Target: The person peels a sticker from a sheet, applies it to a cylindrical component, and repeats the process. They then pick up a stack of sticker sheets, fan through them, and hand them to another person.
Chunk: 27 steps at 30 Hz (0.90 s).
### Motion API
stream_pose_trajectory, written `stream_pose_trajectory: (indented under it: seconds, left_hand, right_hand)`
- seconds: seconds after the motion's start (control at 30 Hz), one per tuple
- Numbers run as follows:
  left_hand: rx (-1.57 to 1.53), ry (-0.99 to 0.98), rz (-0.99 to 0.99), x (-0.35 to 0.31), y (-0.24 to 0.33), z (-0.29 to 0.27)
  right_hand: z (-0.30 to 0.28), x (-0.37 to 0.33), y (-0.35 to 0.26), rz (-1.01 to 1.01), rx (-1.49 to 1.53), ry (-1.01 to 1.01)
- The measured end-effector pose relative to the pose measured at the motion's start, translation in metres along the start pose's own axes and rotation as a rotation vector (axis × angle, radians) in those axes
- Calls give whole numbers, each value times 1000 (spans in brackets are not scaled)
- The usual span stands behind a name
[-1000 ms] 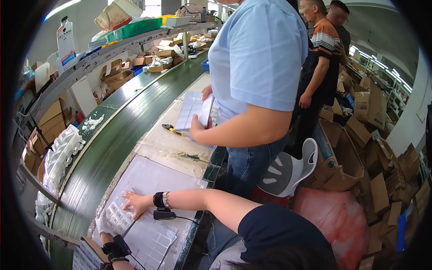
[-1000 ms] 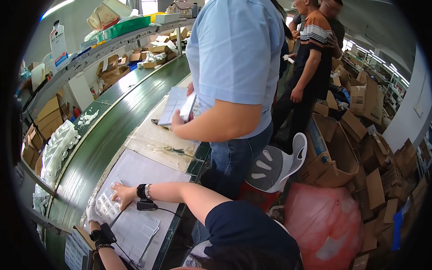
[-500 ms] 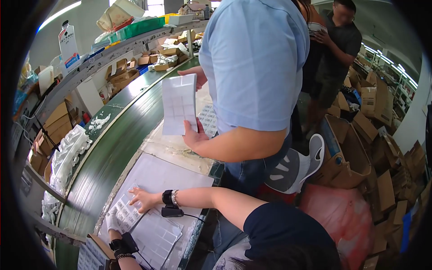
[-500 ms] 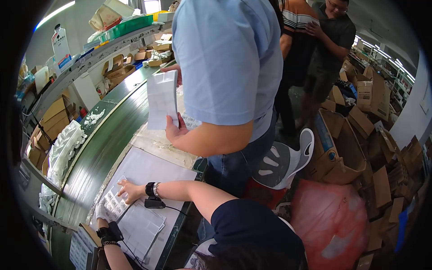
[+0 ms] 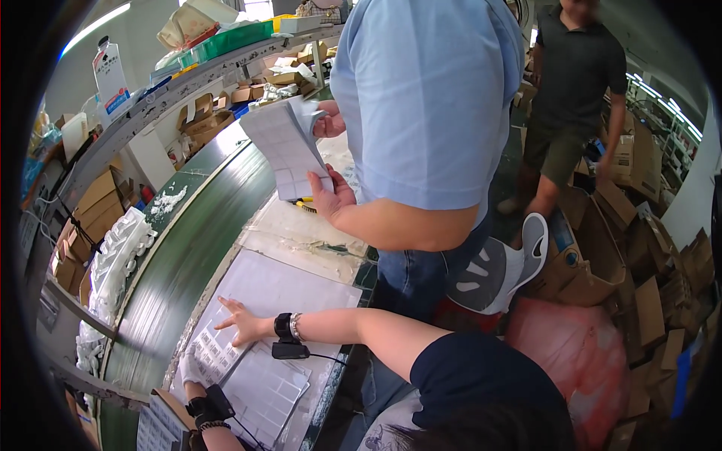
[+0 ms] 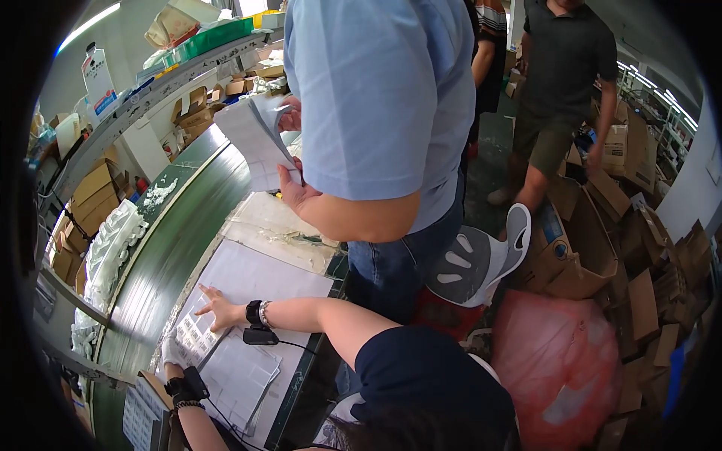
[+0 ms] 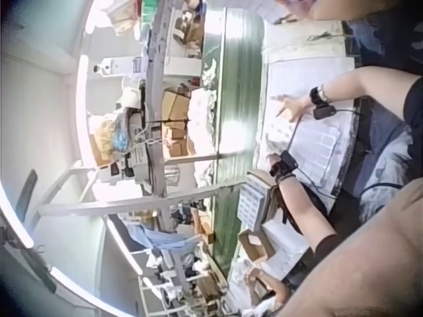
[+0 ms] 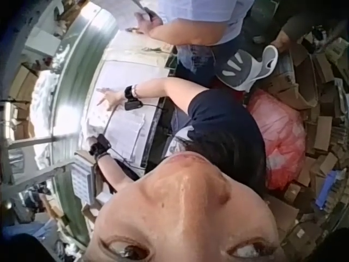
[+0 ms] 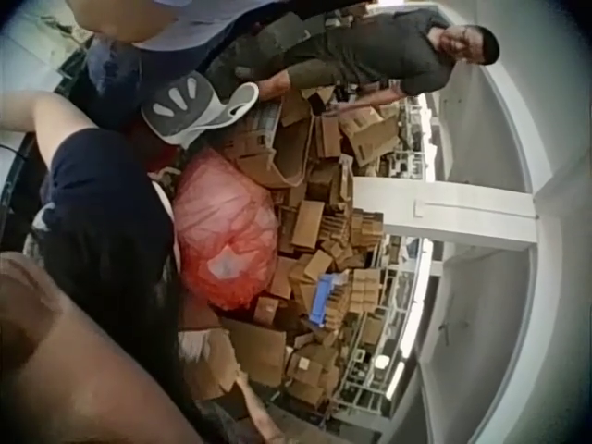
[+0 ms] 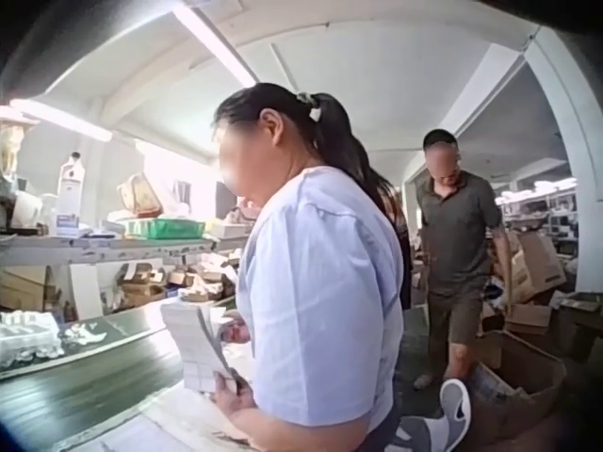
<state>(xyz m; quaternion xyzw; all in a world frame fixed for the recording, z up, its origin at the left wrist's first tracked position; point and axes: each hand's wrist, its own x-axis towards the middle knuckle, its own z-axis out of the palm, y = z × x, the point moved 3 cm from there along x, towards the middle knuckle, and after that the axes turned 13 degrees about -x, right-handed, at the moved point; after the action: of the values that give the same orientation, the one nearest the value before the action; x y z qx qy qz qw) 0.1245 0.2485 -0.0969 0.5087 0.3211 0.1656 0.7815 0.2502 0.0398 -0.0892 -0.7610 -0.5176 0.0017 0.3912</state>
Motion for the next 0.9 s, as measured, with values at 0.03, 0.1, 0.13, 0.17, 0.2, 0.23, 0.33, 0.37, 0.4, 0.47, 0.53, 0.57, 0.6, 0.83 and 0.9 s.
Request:
stream_pose_trajectory:
  seconds: [0.03, 0.1, 0.13, 0.17, 0.2, 0.23, 0.33, 0.37, 0.4, 0.47, 0.53, 0.57, 0.6, 0.83, 0.9]
  left_hand:
    - [-14, -2, -7, -1, 0, -1]
    - [-45, -2, -24, -2, -3, -3]
    - [-57, -9, -33, -1, -3, 2]
    - [-69, -16, -44, 1, -5, 7]
    - [-82, -23, -56, 3, -7, 12]
    - [-95, -30, -70, 4, -8, 13]
    - [-115, -89, -46, 11, -24, -1]
    - [-124, -101, -25, 12, -26, -17]
    - [-130, -73, -28, 20, -28, -33]
    - [-297, -269, -60, 28, -37, -54]
    - [-671, -332, -302, -32, -9, 32]
    - [-484, -314, -102, 0, -24, 40]
    - [-453, -296, -29, 10, -21, 43]
    - [78, 113, 235, -41, 2, 26]
    - [74, 125, 198, -48, 4, 33]
  right_hand:
    - [0, 0, 1, 25, 18, 16]
    - [1, 0, 5, 54, 34, 25]
    - [-2, 1, 10, 78, 70, 22]
    - [-5, 2, 16, 104, 106, 19]
    - [-6, 1, 21, 132, 141, 16]
    - [-4, 1, 23, 142, 135, 15]
    - [10, 4, 21, 135, 164, 12]
    - [16, 5, 20, 132, 172, -6]
    - [20, 7, 20, 131, 183, -16]
    - [31, 18, 12, 106, 224, -55]
    - [19, 25, 34, 72, 246, 14]
    - [4, 18, 57, 91, 165, 32]
    - [-3, 21, 63, 58, 40, 67]
    - [-10, 8, 10, 136, 13, -62]
    - [-15, 10, 7, 138, 116, -124]
